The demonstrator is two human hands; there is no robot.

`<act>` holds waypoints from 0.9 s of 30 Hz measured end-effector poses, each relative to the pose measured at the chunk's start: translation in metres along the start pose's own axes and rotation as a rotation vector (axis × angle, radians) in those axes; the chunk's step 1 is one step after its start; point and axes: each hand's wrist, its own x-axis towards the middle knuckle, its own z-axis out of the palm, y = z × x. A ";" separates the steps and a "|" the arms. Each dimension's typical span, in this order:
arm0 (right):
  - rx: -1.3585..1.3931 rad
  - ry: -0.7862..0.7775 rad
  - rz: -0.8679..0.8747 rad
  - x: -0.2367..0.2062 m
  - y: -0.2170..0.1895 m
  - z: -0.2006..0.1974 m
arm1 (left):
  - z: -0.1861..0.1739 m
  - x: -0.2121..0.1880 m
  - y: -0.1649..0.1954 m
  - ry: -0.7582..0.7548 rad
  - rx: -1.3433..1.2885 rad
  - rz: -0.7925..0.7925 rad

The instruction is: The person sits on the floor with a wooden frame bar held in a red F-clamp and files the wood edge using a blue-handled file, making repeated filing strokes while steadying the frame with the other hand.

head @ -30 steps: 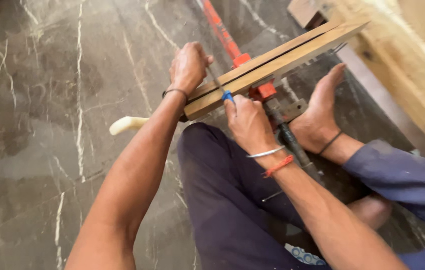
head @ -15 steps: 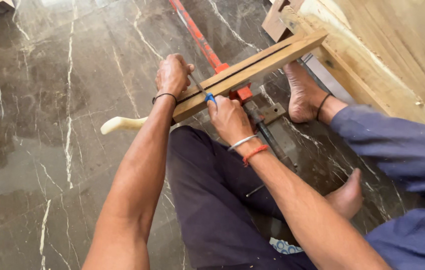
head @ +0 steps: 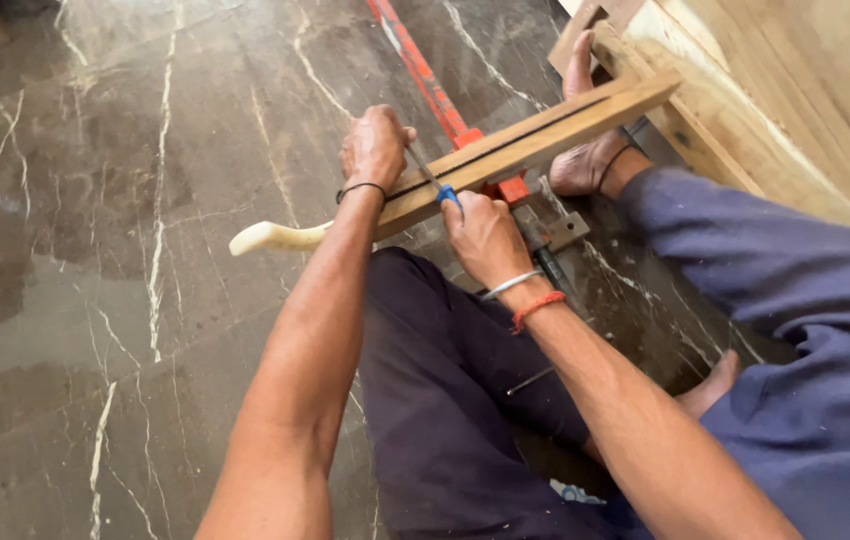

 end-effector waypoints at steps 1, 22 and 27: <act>-0.007 -0.005 -0.006 0.001 0.000 -0.001 | 0.000 0.001 0.000 0.007 0.028 0.002; 0.076 -0.048 0.007 -0.024 -0.024 -0.014 | -0.005 -0.009 -0.026 -0.043 -0.089 0.176; 0.161 -0.099 0.223 -0.053 -0.033 -0.033 | 0.008 -0.040 -0.026 0.221 0.097 0.539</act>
